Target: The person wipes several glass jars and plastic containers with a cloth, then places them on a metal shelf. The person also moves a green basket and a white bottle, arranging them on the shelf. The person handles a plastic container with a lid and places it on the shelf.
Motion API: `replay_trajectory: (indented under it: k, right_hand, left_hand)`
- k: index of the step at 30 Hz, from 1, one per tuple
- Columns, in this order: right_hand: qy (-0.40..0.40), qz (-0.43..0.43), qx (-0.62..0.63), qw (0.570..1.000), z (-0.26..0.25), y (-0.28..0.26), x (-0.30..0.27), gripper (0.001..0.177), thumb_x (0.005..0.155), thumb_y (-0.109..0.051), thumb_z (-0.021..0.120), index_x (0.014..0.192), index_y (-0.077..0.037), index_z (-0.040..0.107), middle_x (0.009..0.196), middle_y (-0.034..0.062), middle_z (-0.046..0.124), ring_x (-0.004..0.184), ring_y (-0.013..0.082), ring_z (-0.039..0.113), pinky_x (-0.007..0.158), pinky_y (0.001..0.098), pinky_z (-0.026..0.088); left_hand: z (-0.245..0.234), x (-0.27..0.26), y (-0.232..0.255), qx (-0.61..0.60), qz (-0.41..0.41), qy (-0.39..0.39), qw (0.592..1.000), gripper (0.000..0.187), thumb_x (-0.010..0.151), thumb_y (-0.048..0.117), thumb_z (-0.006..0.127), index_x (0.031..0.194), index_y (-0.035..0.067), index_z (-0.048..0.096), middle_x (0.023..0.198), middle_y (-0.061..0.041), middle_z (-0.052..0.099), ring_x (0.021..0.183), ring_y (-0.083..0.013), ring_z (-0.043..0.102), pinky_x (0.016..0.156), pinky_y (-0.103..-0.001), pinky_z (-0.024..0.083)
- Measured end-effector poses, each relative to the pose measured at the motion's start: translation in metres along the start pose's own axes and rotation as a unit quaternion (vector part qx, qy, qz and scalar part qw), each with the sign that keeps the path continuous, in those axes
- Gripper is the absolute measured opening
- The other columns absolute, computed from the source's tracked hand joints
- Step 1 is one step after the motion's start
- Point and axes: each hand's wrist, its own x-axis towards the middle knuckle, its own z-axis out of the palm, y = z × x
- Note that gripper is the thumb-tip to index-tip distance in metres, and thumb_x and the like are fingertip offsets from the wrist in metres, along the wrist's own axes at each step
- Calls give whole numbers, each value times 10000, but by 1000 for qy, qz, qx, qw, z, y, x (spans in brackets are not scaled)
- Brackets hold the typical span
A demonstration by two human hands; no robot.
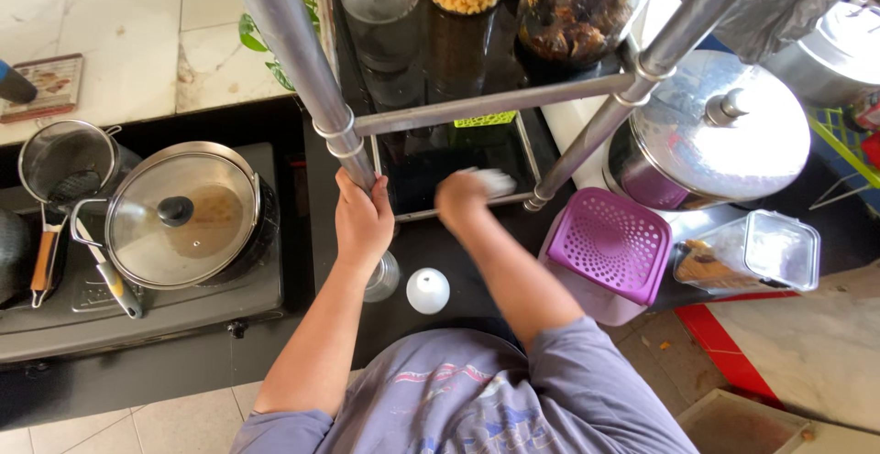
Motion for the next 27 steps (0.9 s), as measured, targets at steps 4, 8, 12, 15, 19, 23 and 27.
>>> replay_trajectory:
  k: [4, 8, 12, 15, 19, 23, 27]
  right_hand:
    - [75, -279, 131, 948, -2, -35, -17, 187, 774, -125, 651, 898, -118, 791, 954, 137, 760, 942, 350, 721, 802, 471, 569]
    - [158, -304, 167, 925, -11, -25, 39, 152, 844, -138, 613, 905, -125, 751, 1039, 75, 744, 1027, 325, 702, 905, 484, 526]
    - [278, -182, 195, 923, -2, -20, 91, 319, 870, -86, 577, 1160, -165, 685, 1232, 115, 703, 1205, 344, 635, 1037, 557, 409]
    - [253, -129, 207, 936, -2, -39, 109, 465, 878, -126, 560, 1339, -161, 609, 1307, 167, 660, 1256, 381, 594, 1094, 512, 411]
    - [151, -209, 218, 941, -8, -49, 104, 550, 870, -127, 498, 1408, -186, 597, 1329, 201, 623, 1229, 408, 574, 1069, 542, 373]
    - [149, -17, 61, 987, -22, -24, 95, 406, 1019, -287, 470, 1275, -50, 676, 1327, 210, 649, 1253, 398, 596, 1096, 531, 391]
    - [160, 41, 112, 980, -28, -20, 85, 415, 1045, -325, 468, 1222, -46, 718, 1296, 206, 673, 1243, 398, 611, 1045, 521, 435]
  left_hand:
    - [3, -4, -6, -3, 1, 6, 1000, 360, 1025, 146, 633, 1257, -32, 423, 1022, -215, 709, 904, -416, 714, 744, -459, 567]
    - [4, -2, -7, -6, 7, 5, 1000, 284, 1035, 149, 622, 1201, -3, 450, 1005, -190, 725, 903, -393, 730, 756, -447, 572]
    - [2, -2, -5, 8, -1, 2, 1000, 349, 1026, 161, 619, 1256, -18, 426, 985, -187, 712, 873, -382, 724, 729, -440, 568]
    - [-1, -1, -5, 8, -5, -8, 1000, 341, 1030, 158, 613, 1256, -13, 423, 976, -177, 710, 853, -364, 729, 717, -435, 566]
    - [2, -3, -10, 9, 35, 5, 999, 353, 1038, 151, 609, 1276, -22, 413, 975, -170, 708, 846, -345, 731, 714, -421, 570]
    - [4, -2, -11, 20, 45, 16, 999, 371, 1040, 150, 608, 1295, -30, 407, 972, -170, 707, 837, -338, 733, 710, -409, 575]
    - [4, -3, -11, 15, 7, 0, 1000, 377, 1034, 151, 617, 1295, -32, 416, 946, -172, 712, 810, -342, 735, 689, -415, 574]
